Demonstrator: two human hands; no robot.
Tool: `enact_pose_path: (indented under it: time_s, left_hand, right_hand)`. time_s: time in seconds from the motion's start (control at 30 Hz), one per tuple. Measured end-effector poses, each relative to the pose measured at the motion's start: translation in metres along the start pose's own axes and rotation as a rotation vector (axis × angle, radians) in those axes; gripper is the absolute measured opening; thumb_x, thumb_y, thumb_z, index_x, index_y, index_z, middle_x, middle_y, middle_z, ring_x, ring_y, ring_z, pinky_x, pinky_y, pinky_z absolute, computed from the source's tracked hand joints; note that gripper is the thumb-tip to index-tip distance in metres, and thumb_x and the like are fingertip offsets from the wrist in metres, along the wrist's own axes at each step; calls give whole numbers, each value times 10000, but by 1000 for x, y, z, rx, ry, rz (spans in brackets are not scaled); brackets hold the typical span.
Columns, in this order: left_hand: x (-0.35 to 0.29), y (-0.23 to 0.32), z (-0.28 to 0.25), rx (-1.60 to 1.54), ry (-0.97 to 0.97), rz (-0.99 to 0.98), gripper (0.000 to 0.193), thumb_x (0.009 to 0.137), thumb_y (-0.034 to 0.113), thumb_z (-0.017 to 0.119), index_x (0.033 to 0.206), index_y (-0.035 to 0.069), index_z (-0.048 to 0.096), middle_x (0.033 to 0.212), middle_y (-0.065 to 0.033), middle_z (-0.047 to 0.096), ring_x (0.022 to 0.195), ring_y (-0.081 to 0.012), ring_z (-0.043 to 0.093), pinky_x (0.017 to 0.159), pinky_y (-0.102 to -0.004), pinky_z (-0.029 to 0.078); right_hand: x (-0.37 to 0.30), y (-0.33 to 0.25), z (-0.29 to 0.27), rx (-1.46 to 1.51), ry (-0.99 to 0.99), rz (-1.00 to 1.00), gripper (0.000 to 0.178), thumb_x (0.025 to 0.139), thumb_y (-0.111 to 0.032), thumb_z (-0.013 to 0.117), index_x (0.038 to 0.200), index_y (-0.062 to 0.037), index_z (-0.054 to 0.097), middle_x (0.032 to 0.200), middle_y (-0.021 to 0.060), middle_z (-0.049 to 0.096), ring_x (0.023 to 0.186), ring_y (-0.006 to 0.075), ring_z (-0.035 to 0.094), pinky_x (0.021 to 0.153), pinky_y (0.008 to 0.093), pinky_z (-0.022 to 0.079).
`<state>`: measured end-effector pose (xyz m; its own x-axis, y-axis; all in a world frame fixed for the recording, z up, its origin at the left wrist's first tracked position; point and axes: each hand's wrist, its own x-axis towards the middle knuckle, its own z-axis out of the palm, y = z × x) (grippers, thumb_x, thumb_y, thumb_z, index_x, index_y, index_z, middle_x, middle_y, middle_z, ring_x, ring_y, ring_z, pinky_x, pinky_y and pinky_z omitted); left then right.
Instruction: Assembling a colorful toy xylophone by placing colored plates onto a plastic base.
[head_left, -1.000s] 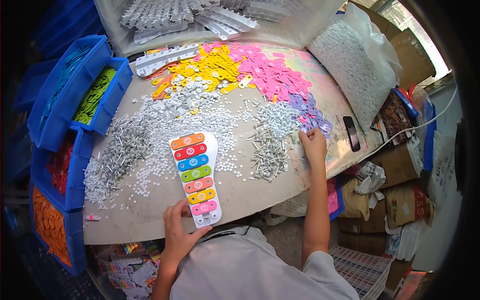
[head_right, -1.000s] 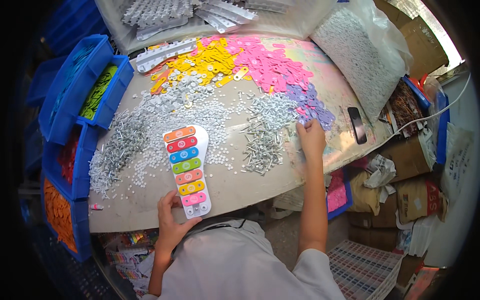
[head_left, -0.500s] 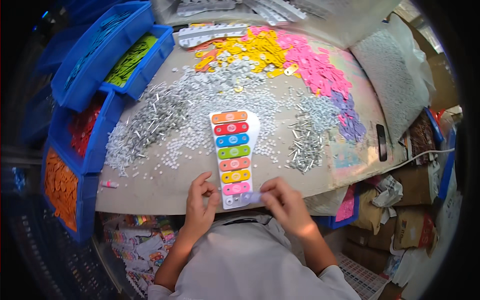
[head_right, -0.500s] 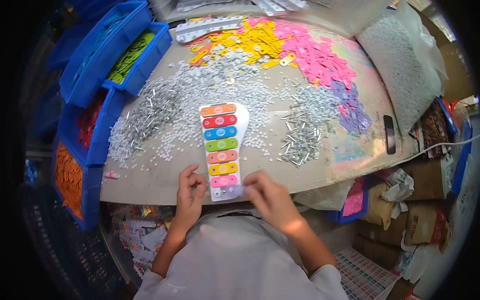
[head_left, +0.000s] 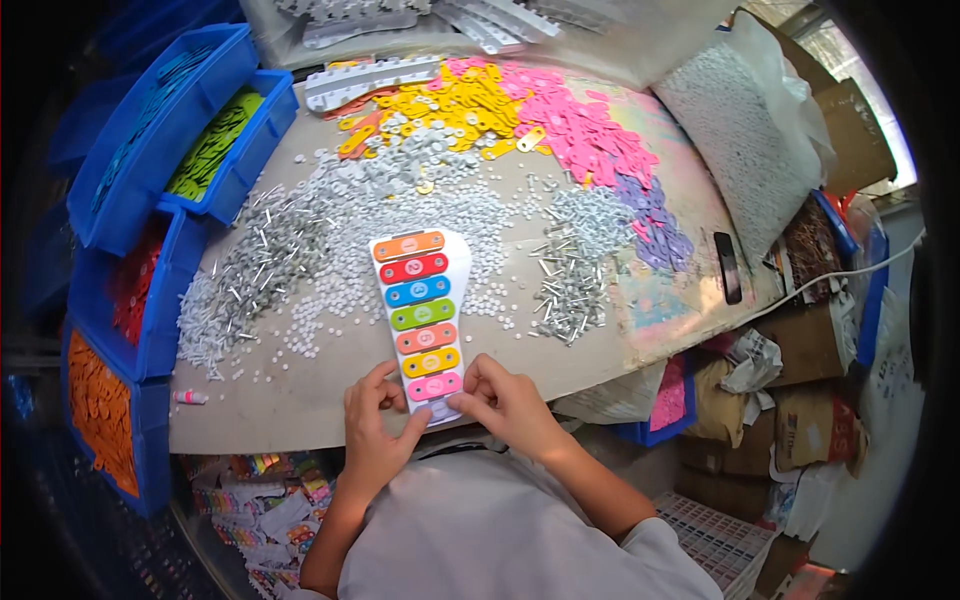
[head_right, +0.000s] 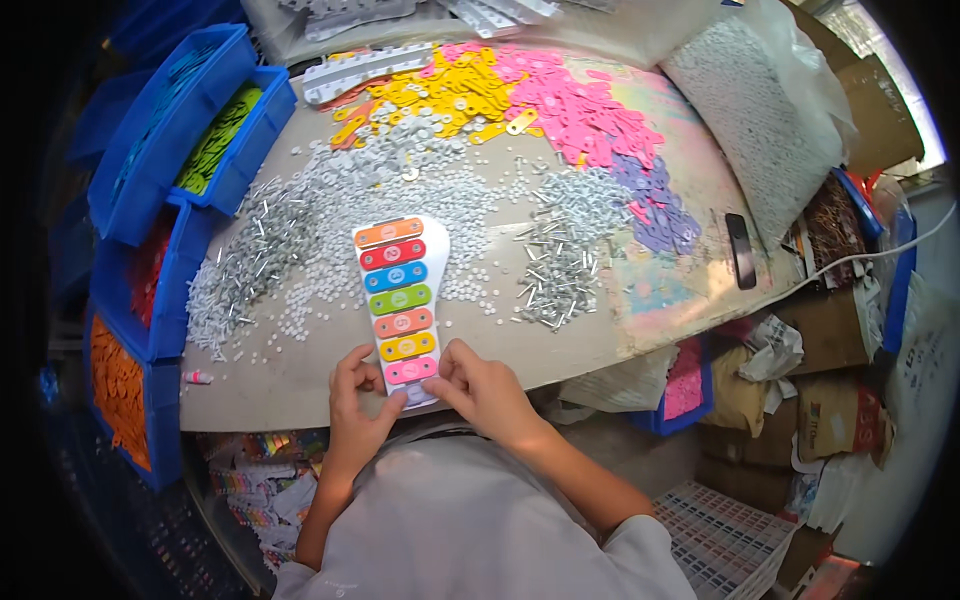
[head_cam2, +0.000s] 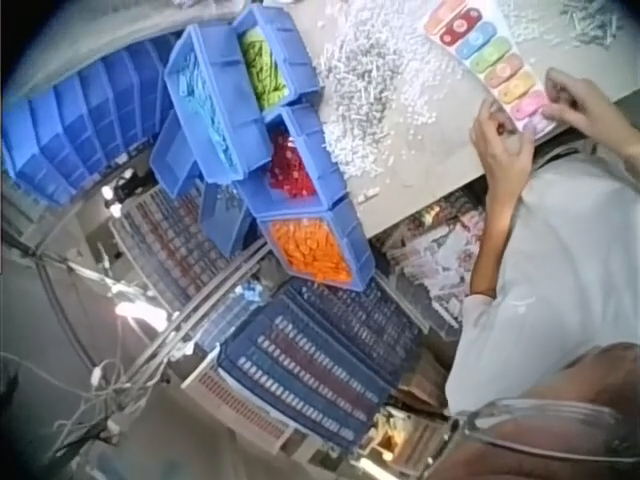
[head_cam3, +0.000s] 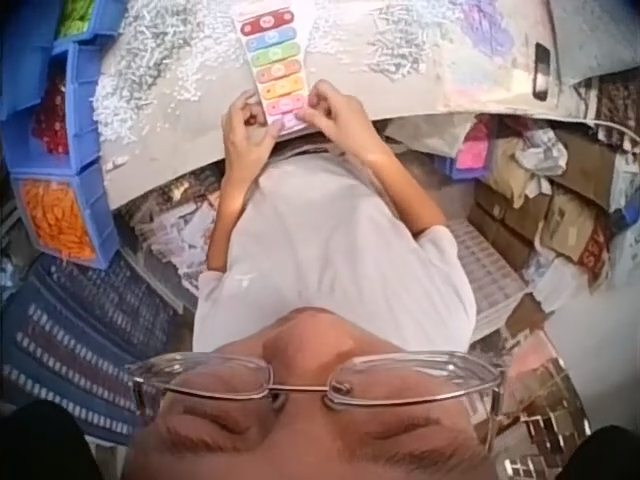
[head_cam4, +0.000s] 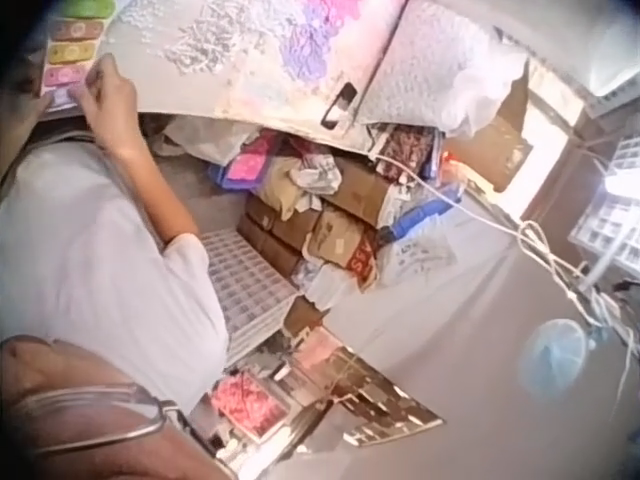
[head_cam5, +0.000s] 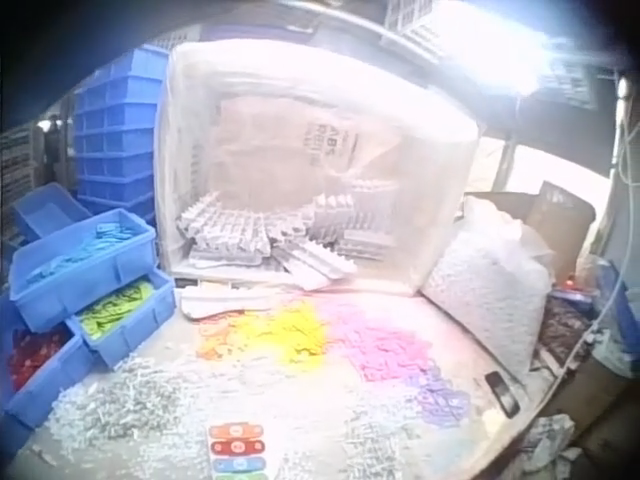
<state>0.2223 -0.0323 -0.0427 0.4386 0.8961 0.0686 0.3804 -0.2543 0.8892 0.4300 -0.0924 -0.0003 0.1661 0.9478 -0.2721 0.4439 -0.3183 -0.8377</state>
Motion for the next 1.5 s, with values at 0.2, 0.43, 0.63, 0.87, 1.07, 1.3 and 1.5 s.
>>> enact_pose_path:
  time_s: [0.2, 0.43, 0.63, 0.87, 1.07, 1.3, 1.5]
  left_hand:
    - [1, -2, 1, -61, -20, -34, 699, 782, 62, 837, 1403, 24, 519, 858, -37, 601, 930, -201, 533, 832, -338, 469]
    - [4, -15, -20, -245, 200, -142, 371, 982, 97, 648, 1329, 3, 559, 872, 14, 551, 850, -81, 524, 823, -258, 441]
    - [16, -14, -13, 126, 220, -7, 116, 992, 72, 629, 1063, 9, 696, 843, -51, 600, 829, -167, 567, 788, -309, 446]
    - [16, -15, -16, 128, 281, 14, 71, 936, 51, 682, 993, 30, 719, 820, -85, 627, 784, -245, 571, 763, -381, 445]
    - [16, -20, -16, 133, 257, 67, 49, 936, 75, 695, 967, 43, 717, 842, -87, 667, 776, -251, 602, 757, -389, 452]
    - [7, -16, -52, 32, 293, -5, 104, 933, 48, 699, 1033, 24, 714, 892, -119, 689, 854, -266, 657, 806, -389, 504]
    - [10, -53, -146, 634, 786, -23, 74, 931, 86, 690, 988, 43, 710, 888, -118, 662, 882, -335, 620, 812, -459, 465]
  right_hand:
    - [1, 13, -2, 271, -70, 55, 216, 954, -171, 765, 952, -44, 590, 648, -7, 568, 600, 55, 486, 558, 262, 395]
    - [43, 55, -99, -401, 797, -163, 130, 991, -139, 659, 998, -9, 664, 878, 129, 657, 816, 251, 642, 755, 369, 507]
    - [76, 111, -166, -703, 882, -107, 95, 946, -131, 672, 989, -47, 683, 996, 133, 663, 987, 349, 607, 892, 464, 471]
    - [94, 117, -167, -749, 789, -59, 92, 904, -104, 677, 951, -27, 656, 959, 162, 661, 958, 363, 603, 862, 474, 473]
    - [95, 132, -168, -459, 814, -160, 107, 872, -41, 623, 892, 22, 539, 824, 200, 551, 798, 356, 523, 759, 464, 419]
    - [63, 98, -129, -244, 1073, -193, 206, 1024, -121, 627, 1170, 23, 622, 1038, 104, 659, 904, 216, 585, 858, 365, 489]
    - [19, 69, -37, -331, 759, -606, 160, 962, 79, 627, 1088, -14, 593, 1051, 117, 669, 943, 229, 627, 896, 368, 516]
